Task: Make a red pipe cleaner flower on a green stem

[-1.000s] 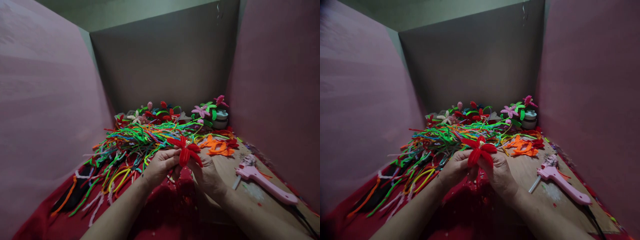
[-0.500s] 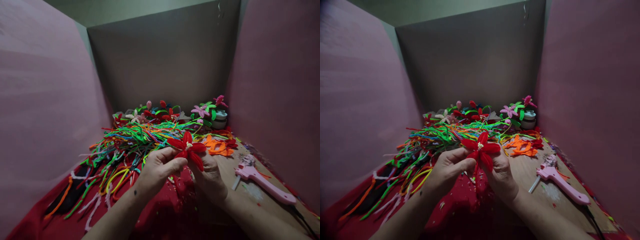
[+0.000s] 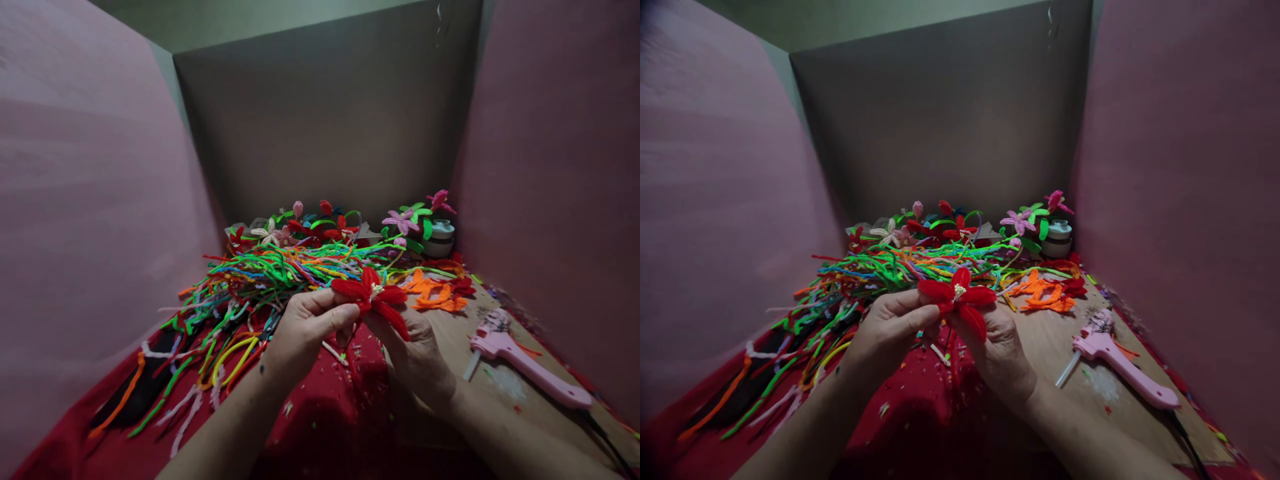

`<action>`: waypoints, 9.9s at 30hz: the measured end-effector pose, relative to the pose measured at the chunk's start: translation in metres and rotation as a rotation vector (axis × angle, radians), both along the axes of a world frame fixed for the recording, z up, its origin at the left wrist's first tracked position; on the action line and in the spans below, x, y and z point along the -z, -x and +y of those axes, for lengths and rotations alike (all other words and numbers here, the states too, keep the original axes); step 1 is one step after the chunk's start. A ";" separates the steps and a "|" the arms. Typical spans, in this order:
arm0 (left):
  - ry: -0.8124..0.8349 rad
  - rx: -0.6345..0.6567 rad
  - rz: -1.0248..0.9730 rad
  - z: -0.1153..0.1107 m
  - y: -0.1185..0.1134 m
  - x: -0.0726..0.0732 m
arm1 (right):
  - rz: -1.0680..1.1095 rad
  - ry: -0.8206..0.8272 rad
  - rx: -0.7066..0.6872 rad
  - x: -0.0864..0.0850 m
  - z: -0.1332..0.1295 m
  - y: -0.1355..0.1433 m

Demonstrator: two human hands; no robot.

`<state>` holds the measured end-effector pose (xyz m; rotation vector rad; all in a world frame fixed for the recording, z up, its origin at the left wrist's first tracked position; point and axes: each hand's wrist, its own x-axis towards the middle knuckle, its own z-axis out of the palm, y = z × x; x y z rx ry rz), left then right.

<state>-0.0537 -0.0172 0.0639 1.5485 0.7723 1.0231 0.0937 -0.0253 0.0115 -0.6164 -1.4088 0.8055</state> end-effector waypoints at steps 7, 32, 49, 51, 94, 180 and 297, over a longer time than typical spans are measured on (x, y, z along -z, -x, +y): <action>-0.068 -0.040 0.087 -0.002 -0.002 -0.001 | 0.003 -0.018 0.052 0.000 0.002 0.000; -0.370 -0.211 0.298 0.005 -0.025 0.045 | 0.141 0.276 0.075 -0.006 0.006 -0.003; -0.167 -0.230 0.033 0.004 -0.020 0.048 | 0.069 0.172 0.029 0.000 0.005 0.001; -0.088 -0.202 -0.025 0.003 -0.021 0.043 | 0.041 0.134 0.002 0.000 0.007 0.000; -0.694 -0.329 0.522 0.012 -0.013 0.056 | 0.137 0.398 -0.029 0.011 0.010 0.002; -0.556 -0.292 0.622 0.017 -0.020 0.061 | 0.296 0.411 -0.085 0.012 0.012 0.009; 0.268 -0.041 -0.181 0.009 -0.026 0.044 | 0.101 0.268 -0.055 0.009 0.013 0.000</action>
